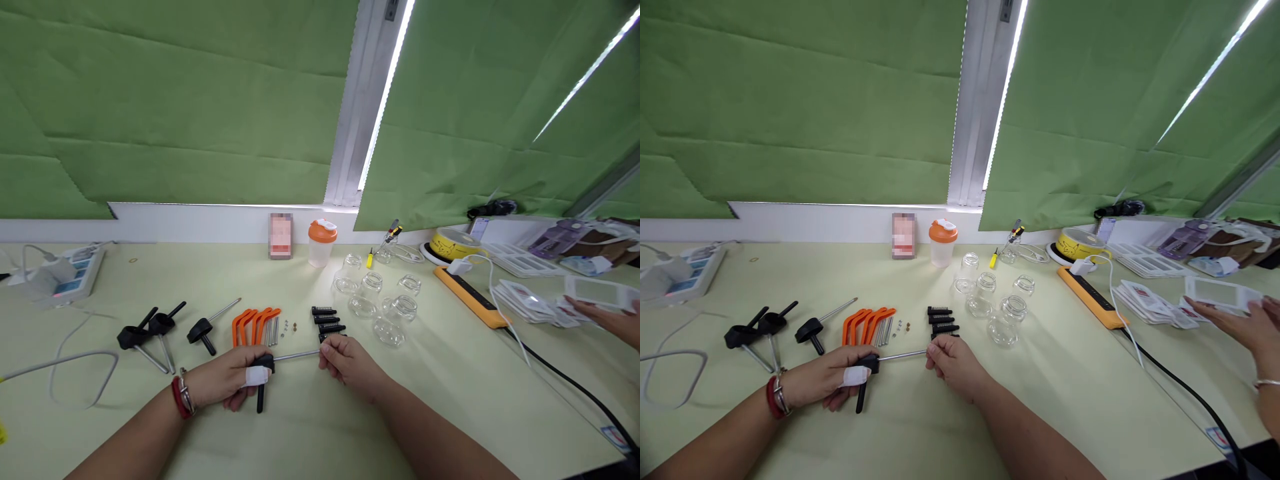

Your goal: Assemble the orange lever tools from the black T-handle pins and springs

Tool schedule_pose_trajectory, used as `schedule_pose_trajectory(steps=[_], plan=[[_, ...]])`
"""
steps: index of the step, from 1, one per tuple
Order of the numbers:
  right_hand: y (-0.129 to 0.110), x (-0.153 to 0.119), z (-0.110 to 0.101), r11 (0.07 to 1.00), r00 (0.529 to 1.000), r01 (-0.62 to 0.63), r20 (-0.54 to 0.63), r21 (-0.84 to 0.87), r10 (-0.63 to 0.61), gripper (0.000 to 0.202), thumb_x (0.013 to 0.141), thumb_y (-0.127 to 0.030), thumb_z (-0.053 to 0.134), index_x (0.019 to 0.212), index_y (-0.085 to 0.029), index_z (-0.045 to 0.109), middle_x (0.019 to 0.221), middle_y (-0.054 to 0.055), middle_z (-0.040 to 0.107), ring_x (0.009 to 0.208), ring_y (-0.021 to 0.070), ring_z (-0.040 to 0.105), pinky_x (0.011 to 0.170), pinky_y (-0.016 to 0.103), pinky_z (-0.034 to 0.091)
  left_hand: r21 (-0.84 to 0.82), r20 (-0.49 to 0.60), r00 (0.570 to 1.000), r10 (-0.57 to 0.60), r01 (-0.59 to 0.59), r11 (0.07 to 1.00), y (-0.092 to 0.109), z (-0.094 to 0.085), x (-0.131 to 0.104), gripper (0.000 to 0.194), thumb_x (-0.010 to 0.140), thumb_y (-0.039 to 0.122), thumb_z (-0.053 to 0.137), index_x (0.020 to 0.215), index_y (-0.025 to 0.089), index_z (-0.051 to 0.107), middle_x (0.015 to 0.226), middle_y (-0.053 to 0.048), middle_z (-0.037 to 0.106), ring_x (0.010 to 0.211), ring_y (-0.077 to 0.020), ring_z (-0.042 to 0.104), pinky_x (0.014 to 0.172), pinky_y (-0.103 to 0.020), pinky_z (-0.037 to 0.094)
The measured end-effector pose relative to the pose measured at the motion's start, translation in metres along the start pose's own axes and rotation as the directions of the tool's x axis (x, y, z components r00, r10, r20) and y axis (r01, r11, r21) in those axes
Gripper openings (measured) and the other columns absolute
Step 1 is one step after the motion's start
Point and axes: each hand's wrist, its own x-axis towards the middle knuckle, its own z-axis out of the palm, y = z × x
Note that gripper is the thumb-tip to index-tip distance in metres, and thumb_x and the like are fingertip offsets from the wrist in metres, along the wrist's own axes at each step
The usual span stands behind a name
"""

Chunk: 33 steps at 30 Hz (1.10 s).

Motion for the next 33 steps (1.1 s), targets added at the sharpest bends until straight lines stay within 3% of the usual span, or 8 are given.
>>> schedule_pose_trajectory(steps=[11, 19, 33], plan=[[0.0032, 0.0007, -0.0003, 1.000, 1.000, 0.005, 0.000, 0.000, -0.005, 0.035, 0.086, -0.049, 0.048, 0.069, -0.018, 0.052, 0.050, -0.005, 0.043, 0.044, 0.0071, 0.033, 0.044, 0.021, 0.027, -0.003, -0.004, 1.000, -0.009, 0.009, 1.000, -0.0003, -0.0001, -0.0002, 0.033, 0.083, 0.052, 0.052, 0.090, 0.020, 0.048, 0.060, 0.006, 0.051, 0.038, -0.0064, 0.045, 0.035, -0.015, 0.034], [0.0094, 0.0038, -0.0016, 0.992, 0.998, 0.056, 0.020, 0.117, -0.059, 0.028, 0.081, -0.046, 0.056, 0.083, -0.020, 0.048, 0.071, -0.001, 0.058, 0.049, 0.0068, 0.040, 0.043, 0.019, 0.028, -0.001, -0.003, 1.000, -0.002, 0.002, 1.000, -0.0024, -0.0005, 0.0007, 0.033, 0.084, 0.052, 0.052, 0.092, 0.019, 0.048, 0.059, 0.007, 0.050, 0.038, -0.0067, 0.045, 0.035, -0.015, 0.033], [0.0069, 0.0031, -0.0018, 1.000, 1.000, 0.013, 0.003, -0.014, -0.013, 0.030, 0.089, -0.041, 0.046, 0.072, -0.017, 0.051, 0.050, -0.005, 0.044, 0.043, 0.0058, 0.034, 0.043, 0.019, 0.027, -0.003, 0.011, 1.000, -0.001, 0.001, 1.000, 0.0003, -0.0005, -0.0003, 0.033, 0.086, 0.049, 0.051, 0.097, 0.018, 0.049, 0.059, 0.007, 0.051, 0.039, -0.0068, 0.047, 0.035, -0.015, 0.034]])
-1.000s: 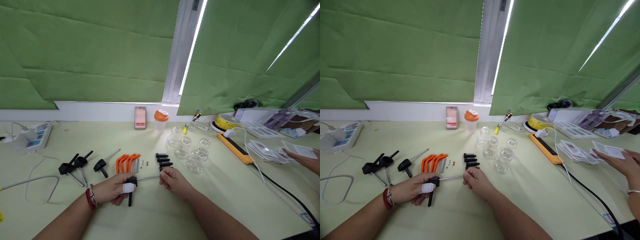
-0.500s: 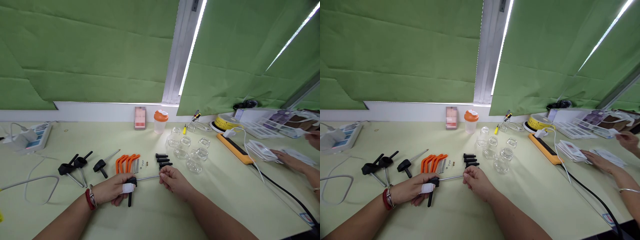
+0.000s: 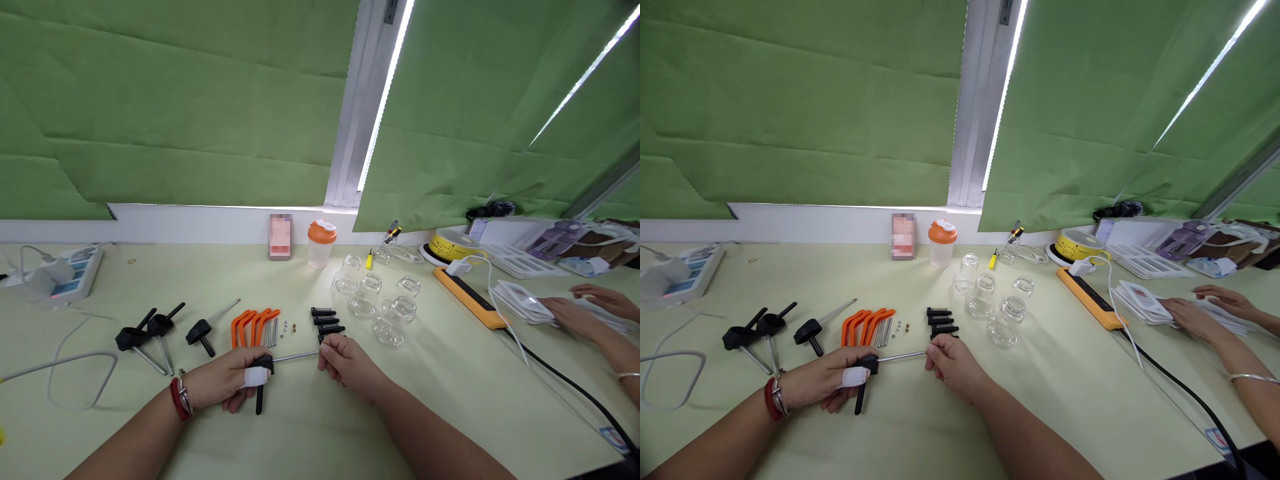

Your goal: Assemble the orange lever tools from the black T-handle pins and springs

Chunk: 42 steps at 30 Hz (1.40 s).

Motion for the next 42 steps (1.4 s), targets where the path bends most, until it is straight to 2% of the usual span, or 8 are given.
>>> schedule_pose_trajectory(steps=[8, 13, 15, 19, 27, 34, 42], plan=[[0.0010, 0.0010, -0.0005, 1.000, 1.000, -0.009, 0.015, 0.003, 0.009, 0.035, 0.089, -0.046, 0.043, 0.071, -0.017, 0.051, 0.051, -0.005, 0.044, 0.041, 0.0056, 0.033, 0.041, 0.019, 0.027, -0.004, -0.005, 1.000, -0.004, 0.004, 1.000, -0.0016, -0.0004, 0.0011, 0.032, 0.086, 0.050, 0.051, 0.093, 0.019, 0.048, 0.060, 0.006, 0.051, 0.039, -0.0065, 0.046, 0.035, -0.015, 0.034], [0.0029, 0.0015, -0.0017, 0.992, 0.998, 0.040, 0.033, 0.119, -0.044, 0.026, 0.083, -0.044, 0.054, 0.088, -0.019, 0.049, 0.070, -0.001, 0.057, 0.049, 0.0065, 0.040, 0.042, 0.019, 0.029, 0.001, -0.012, 1.000, -0.014, 0.014, 1.000, -0.0018, -0.0006, 0.0013, 0.032, 0.085, 0.050, 0.051, 0.094, 0.019, 0.048, 0.060, 0.006, 0.051, 0.038, -0.0067, 0.046, 0.035, -0.015, 0.034], [0.0031, 0.0016, -0.0020, 0.991, 0.998, 0.048, 0.044, 0.126, -0.054, 0.025, 0.081, -0.041, 0.057, 0.089, -0.019, 0.048, 0.073, -0.001, 0.058, 0.051, 0.0068, 0.042, 0.043, 0.019, 0.029, 0.002, -0.009, 1.000, -0.015, 0.015, 1.000, -0.0015, -0.0007, 0.0013, 0.032, 0.085, 0.050, 0.051, 0.094, 0.019, 0.048, 0.060, 0.006, 0.051, 0.038, -0.0067, 0.047, 0.035, -0.015, 0.034], [0.0025, 0.0008, -0.0014, 0.992, 0.998, 0.049, 0.043, 0.115, -0.054, 0.021, 0.080, -0.037, 0.056, 0.084, -0.019, 0.047, 0.072, -0.001, 0.058, 0.051, 0.0067, 0.042, 0.043, 0.018, 0.029, 0.008, -0.013, 1.000, -0.010, 0.010, 1.000, -0.0010, -0.0003, 0.0010, 0.033, 0.085, 0.051, 0.051, 0.093, 0.019, 0.048, 0.059, 0.006, 0.051, 0.038, -0.0071, 0.047, 0.035, -0.015, 0.034], [0.0028, 0.0005, -0.0007, 0.993, 0.998, 0.046, 0.047, 0.105, -0.051, 0.022, 0.083, -0.041, 0.053, 0.081, -0.019, 0.047, 0.072, -0.001, 0.058, 0.050, 0.0066, 0.041, 0.041, 0.018, 0.029, -0.001, -0.016, 1.000, -0.018, 0.018, 1.000, -0.0031, -0.0001, 0.0013, 0.032, 0.085, 0.050, 0.051, 0.094, 0.019, 0.048, 0.063, 0.005, 0.053, 0.038, -0.0068, 0.047, 0.035, -0.015, 0.034], [0.0020, 0.0003, -0.0022, 0.999, 0.999, 0.013, 0.042, 0.029, -0.014, 0.028, 0.087, -0.044, 0.048, 0.075, -0.018, 0.050, 0.055, -0.005, 0.048, 0.043, 0.0058, 0.035, 0.041, 0.019, 0.029, -0.007, -0.010, 1.000, -0.010, 0.010, 1.000, -0.0030, -0.0005, 0.0014, 0.032, 0.085, 0.050, 0.051, 0.092, 0.019, 0.048, 0.063, 0.005, 0.053, 0.039, -0.0065, 0.048, 0.035, -0.015, 0.034], [0.0012, 0.0000, -0.0021, 1.000, 0.999, -0.007, 0.033, -0.011, 0.008, 0.032, 0.087, -0.045, 0.047, 0.071, -0.017, 0.052, 0.052, -0.005, 0.046, 0.041, 0.0060, 0.035, 0.042, 0.020, 0.028, -0.023, -0.017, 1.000, -0.022, 0.022, 0.999, 0.0023, 0.0005, 0.0002, 0.030, 0.086, 0.048, 0.051, 0.092, 0.018, 0.049, 0.062, 0.003, 0.053, 0.039, -0.0074, 0.047, 0.036, -0.016, 0.033]])
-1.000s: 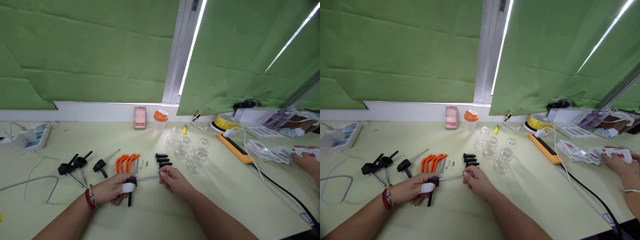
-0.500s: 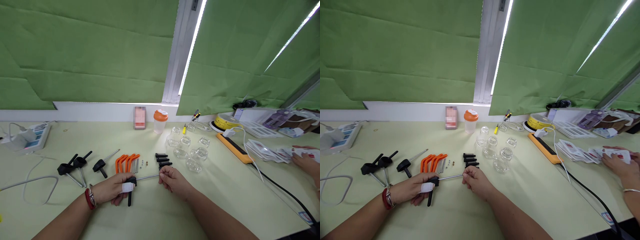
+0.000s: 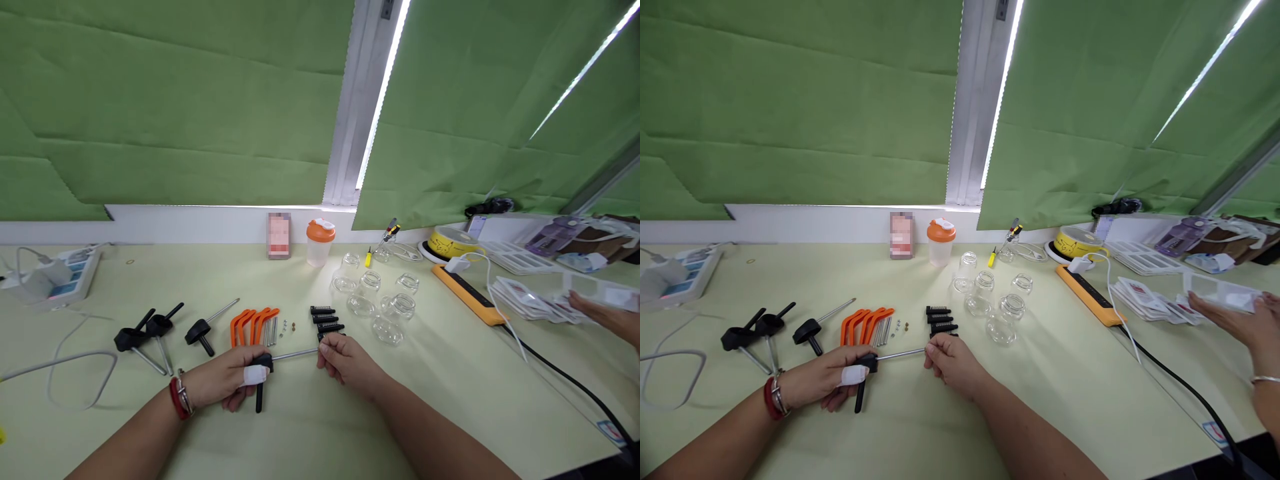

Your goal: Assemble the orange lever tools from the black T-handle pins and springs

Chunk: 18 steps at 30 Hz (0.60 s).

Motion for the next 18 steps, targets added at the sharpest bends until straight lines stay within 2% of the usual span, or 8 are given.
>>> schedule_pose_trajectory(steps=[13, 18], plan=[[-0.0013, -0.0013, 0.0007, 1.000, 1.000, 0.004, -0.012, -0.012, -0.004, 0.038, 0.087, -0.051, 0.045, 0.071, -0.018, 0.054, 0.053, -0.004, 0.047, 0.043, 0.0063, 0.036, 0.043, 0.020, 0.030, 0.020, -0.003, 1.000, -0.002, 0.002, 1.000, -0.0031, -0.0014, 0.0021, 0.033, 0.085, 0.051, 0.051, 0.094, 0.019, 0.048, 0.063, 0.005, 0.053, 0.039, -0.0069, 0.047, 0.036, -0.016, 0.033], [-0.0001, -0.0008, 0.0005, 0.999, 0.999, 0.034, -0.003, 0.035, -0.034, 0.035, 0.086, -0.052, 0.045, 0.075, -0.018, 0.051, 0.057, -0.004, 0.049, 0.044, 0.0064, 0.037, 0.042, 0.019, 0.030, 0.019, 0.002, 1.000, -0.002, 0.002, 1.000, -0.0029, -0.0004, 0.0006, 0.035, 0.084, 0.052, 0.051, 0.096, 0.019, 0.048, 0.060, 0.006, 0.052, 0.039, -0.0072, 0.046, 0.035, -0.016, 0.033]])
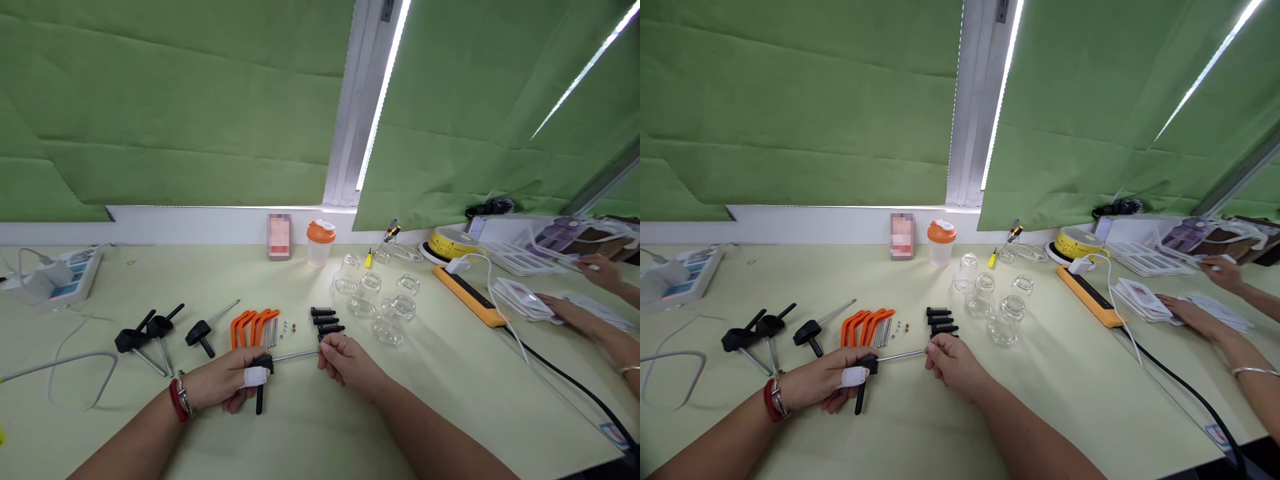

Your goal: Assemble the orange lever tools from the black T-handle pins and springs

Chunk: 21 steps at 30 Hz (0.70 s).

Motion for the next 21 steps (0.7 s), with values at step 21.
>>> schedule_pose_trajectory(steps=[21], plan=[[0.0035, 0.0017, -0.0007, 1.000, 1.000, 0.013, 0.026, -0.021, -0.013, 0.031, 0.088, -0.048, 0.045, 0.076, -0.019, 0.049, 0.056, -0.004, 0.048, 0.043, 0.0066, 0.036, 0.042, 0.020, 0.031, 0.013, -0.003, 1.000, 0.000, 0.000, 1.000, -0.0011, -0.0003, -0.0001, 0.034, 0.084, 0.052, 0.051, 0.095, 0.019, 0.049, 0.062, 0.005, 0.053, 0.039, -0.0073, 0.047, 0.036, -0.016, 0.034]])
